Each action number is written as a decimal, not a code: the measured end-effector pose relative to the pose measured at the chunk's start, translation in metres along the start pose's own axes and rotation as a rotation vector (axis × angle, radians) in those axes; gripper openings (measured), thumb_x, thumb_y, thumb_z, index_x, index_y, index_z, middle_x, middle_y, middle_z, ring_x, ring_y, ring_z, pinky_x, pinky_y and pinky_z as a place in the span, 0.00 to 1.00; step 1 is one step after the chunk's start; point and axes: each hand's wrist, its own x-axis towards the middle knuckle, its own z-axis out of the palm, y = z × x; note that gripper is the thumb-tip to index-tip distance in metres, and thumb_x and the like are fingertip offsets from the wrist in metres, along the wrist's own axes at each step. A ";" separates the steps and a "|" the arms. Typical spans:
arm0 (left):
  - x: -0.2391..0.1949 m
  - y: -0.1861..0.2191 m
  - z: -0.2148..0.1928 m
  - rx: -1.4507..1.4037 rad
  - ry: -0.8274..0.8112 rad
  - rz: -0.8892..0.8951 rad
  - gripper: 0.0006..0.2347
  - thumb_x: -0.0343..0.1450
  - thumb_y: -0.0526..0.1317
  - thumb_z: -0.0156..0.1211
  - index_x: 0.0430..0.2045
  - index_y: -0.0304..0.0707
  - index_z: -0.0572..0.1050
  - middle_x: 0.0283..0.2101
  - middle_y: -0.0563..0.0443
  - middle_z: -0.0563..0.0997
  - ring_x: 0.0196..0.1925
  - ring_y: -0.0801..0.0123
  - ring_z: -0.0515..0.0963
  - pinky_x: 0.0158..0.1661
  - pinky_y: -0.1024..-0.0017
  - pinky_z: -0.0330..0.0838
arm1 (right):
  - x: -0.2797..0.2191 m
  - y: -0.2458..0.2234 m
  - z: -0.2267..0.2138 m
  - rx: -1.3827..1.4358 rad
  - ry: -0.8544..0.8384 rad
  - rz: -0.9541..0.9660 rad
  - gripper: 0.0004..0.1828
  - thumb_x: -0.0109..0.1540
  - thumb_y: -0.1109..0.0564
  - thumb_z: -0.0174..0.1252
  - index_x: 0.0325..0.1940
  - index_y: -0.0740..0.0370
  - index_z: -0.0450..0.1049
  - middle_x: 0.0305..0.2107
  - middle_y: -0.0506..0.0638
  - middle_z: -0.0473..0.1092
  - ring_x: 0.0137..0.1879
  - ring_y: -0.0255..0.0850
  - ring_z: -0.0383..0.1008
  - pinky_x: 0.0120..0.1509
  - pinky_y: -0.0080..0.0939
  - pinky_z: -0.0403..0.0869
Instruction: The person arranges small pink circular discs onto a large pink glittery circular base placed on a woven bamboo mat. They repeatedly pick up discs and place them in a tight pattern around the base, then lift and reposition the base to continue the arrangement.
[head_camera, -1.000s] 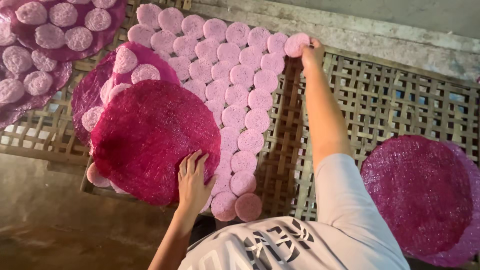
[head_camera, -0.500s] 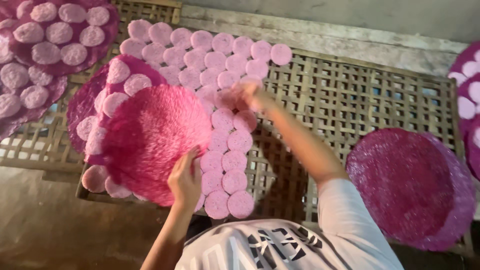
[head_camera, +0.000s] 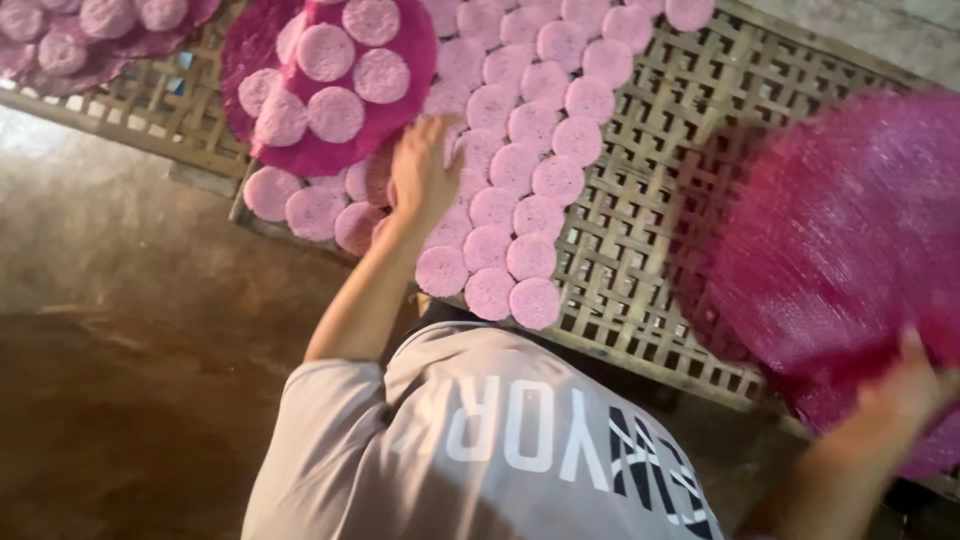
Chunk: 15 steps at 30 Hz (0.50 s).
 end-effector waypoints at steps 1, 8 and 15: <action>0.012 -0.019 0.000 0.041 0.018 -0.029 0.18 0.69 0.38 0.67 0.54 0.44 0.74 0.54 0.44 0.77 0.58 0.47 0.73 0.55 0.52 0.69 | -0.004 0.008 -0.027 -0.050 0.071 0.047 0.30 0.70 0.69 0.58 0.75 0.60 0.59 0.67 0.56 0.65 0.68 0.50 0.73 0.69 0.56 0.74; 0.079 -0.080 0.035 0.344 0.080 -0.009 0.28 0.58 0.46 0.73 0.50 0.31 0.73 0.58 0.34 0.69 0.64 0.40 0.62 0.60 0.46 0.60 | -0.032 0.072 -0.089 -0.510 0.615 -0.182 0.27 0.69 0.63 0.63 0.68 0.60 0.60 0.63 0.60 0.54 0.65 0.53 0.68 0.58 0.49 0.79; 0.090 -0.110 0.039 0.190 0.126 -0.059 0.15 0.64 0.38 0.68 0.43 0.40 0.75 0.56 0.41 0.71 0.63 0.46 0.67 0.59 0.49 0.64 | -0.074 0.070 -0.017 -0.397 0.535 -0.235 0.23 0.69 0.71 0.54 0.66 0.57 0.64 0.61 0.57 0.63 0.65 0.46 0.70 0.64 0.40 0.79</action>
